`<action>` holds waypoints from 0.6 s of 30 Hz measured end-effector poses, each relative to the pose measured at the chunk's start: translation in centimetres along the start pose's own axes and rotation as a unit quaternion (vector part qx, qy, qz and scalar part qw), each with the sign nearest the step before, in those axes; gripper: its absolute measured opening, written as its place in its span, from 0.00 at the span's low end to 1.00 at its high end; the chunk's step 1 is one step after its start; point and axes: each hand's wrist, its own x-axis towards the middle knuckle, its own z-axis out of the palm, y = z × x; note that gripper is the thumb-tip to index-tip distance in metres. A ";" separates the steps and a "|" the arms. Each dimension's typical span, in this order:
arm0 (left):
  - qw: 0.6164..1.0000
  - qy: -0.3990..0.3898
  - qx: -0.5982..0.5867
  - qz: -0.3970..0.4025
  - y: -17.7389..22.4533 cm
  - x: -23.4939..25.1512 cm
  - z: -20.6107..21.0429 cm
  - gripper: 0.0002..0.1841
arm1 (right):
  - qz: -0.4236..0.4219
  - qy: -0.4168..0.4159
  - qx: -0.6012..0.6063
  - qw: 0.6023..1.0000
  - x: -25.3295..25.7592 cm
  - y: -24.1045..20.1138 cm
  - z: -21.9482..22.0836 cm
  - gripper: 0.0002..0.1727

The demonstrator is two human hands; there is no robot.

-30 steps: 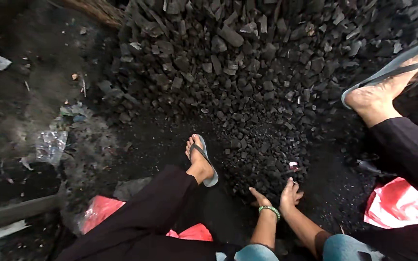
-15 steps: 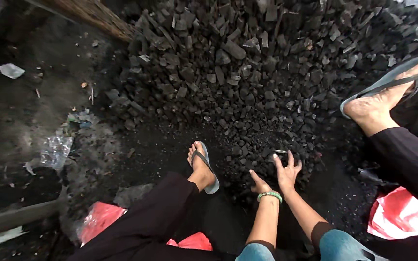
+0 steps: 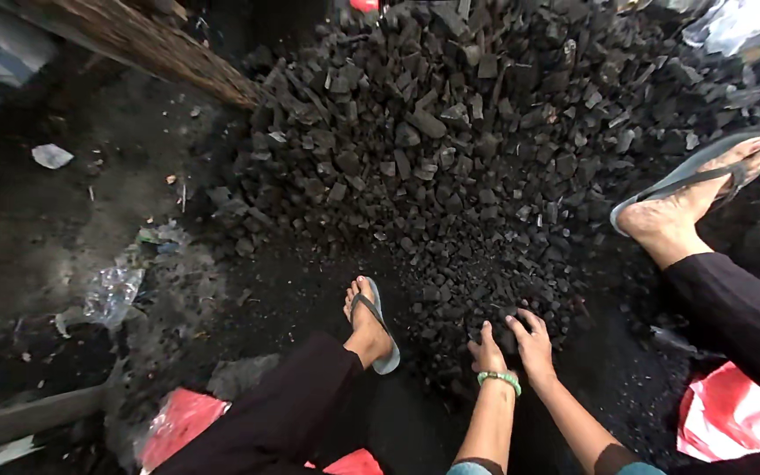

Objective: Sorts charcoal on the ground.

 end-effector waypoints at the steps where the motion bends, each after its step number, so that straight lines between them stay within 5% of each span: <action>1: 1.000 -0.016 0.003 0.009 0.4 -0.5 0.0 0.42 | -0.012 -0.002 0.037 0.999 0.0 -0.2 -0.3 0.23; 4: 0.996 -0.055 -0.021 0.070 3.9 -2.3 0.8 0.38 | -0.056 0.002 0.091 0.994 0.9 -4.4 0.3 0.21; 8: 0.966 -0.181 -0.078 0.168 14.0 -5.6 2.3 0.32 | -0.102 -0.056 0.207 0.971 4.7 -14.6 2.5 0.24; 12: 0.924 -0.223 -0.121 0.286 23.7 -8.3 1.4 0.44 | -0.070 -0.103 0.351 0.928 7.7 -22.8 1.4 0.38; 15: 0.925 -0.112 -0.070 0.356 25.1 -3.5 -1.4 0.45 | -0.088 0.013 0.281 0.956 9.9 -19.0 -1.2 0.38; 18: 0.941 0.070 0.079 0.323 20.3 2.3 -5.7 0.49 | -0.083 0.210 0.161 0.961 10.4 -7.6 -4.4 0.34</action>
